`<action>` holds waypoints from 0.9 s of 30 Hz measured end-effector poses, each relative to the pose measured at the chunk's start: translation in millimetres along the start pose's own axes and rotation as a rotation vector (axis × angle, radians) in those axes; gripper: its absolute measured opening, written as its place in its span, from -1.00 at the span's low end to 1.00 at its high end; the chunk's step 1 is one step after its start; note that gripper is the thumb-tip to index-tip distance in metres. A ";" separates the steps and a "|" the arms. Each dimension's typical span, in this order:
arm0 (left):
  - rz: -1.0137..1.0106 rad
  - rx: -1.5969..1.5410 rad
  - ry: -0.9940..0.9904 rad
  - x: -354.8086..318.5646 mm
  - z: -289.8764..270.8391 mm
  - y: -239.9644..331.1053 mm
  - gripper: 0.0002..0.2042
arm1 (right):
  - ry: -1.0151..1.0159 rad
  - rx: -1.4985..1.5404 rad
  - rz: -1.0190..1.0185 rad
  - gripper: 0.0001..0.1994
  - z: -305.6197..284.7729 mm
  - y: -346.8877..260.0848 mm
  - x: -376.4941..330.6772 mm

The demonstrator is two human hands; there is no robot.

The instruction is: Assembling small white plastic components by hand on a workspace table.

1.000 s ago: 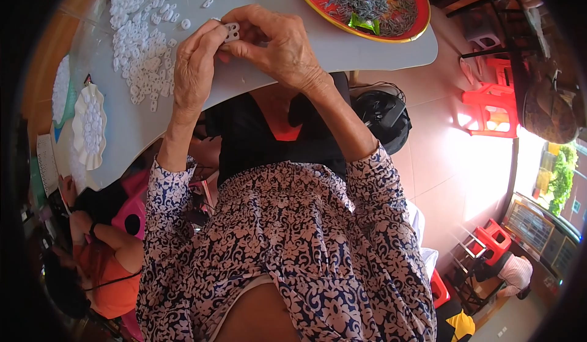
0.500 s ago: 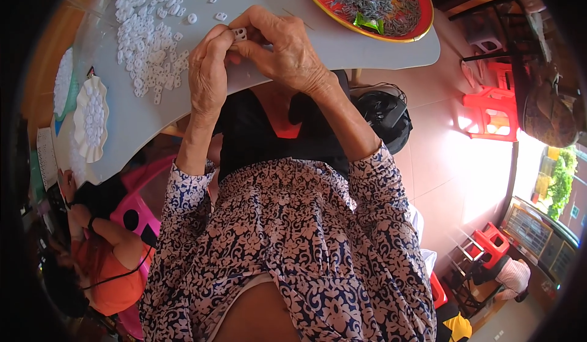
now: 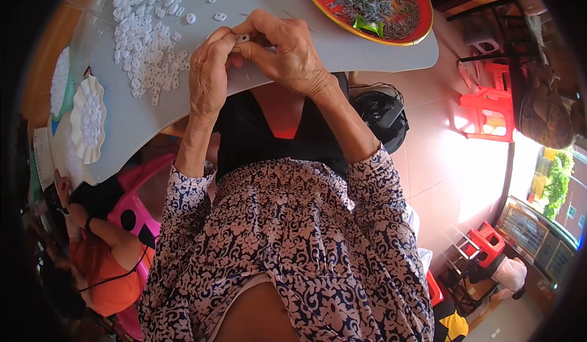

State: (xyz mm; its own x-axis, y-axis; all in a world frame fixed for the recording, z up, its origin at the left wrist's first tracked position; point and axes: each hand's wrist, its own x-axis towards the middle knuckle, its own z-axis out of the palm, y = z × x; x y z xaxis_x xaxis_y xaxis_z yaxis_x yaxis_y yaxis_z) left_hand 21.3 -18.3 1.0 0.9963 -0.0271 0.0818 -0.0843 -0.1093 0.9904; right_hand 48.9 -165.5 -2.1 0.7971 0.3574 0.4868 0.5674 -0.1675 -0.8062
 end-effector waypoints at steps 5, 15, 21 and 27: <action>0.048 -0.054 0.040 5.3 3.3 -7.7 -0.75 | 0.003 0.148 0.163 -0.82 -1.7 -0.5 1.6; 0.150 0.012 0.017 -3.2 2.3 3.0 -0.83 | 0.045 0.288 0.304 -0.86 -6.5 -9.0 1.5; 0.133 -0.196 0.001 -8.8 1.8 -7.0 -0.87 | 0.192 -0.082 0.138 -0.82 -59.2 -6.7 79.0; 0.054 -0.264 -0.028 -14.3 1.1 0.0 -0.86 | 0.096 -0.676 -0.165 -0.92 -162.5 41.6 193.9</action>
State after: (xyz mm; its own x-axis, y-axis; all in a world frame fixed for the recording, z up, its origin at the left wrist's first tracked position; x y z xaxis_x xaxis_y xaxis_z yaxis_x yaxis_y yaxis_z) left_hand 7.1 -19.0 -0.3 0.9893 -0.0535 0.1357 -0.1259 0.1562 0.9797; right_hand 260.7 -252.5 113.4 0.6864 0.3502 0.6373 0.6620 -0.6636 -0.3484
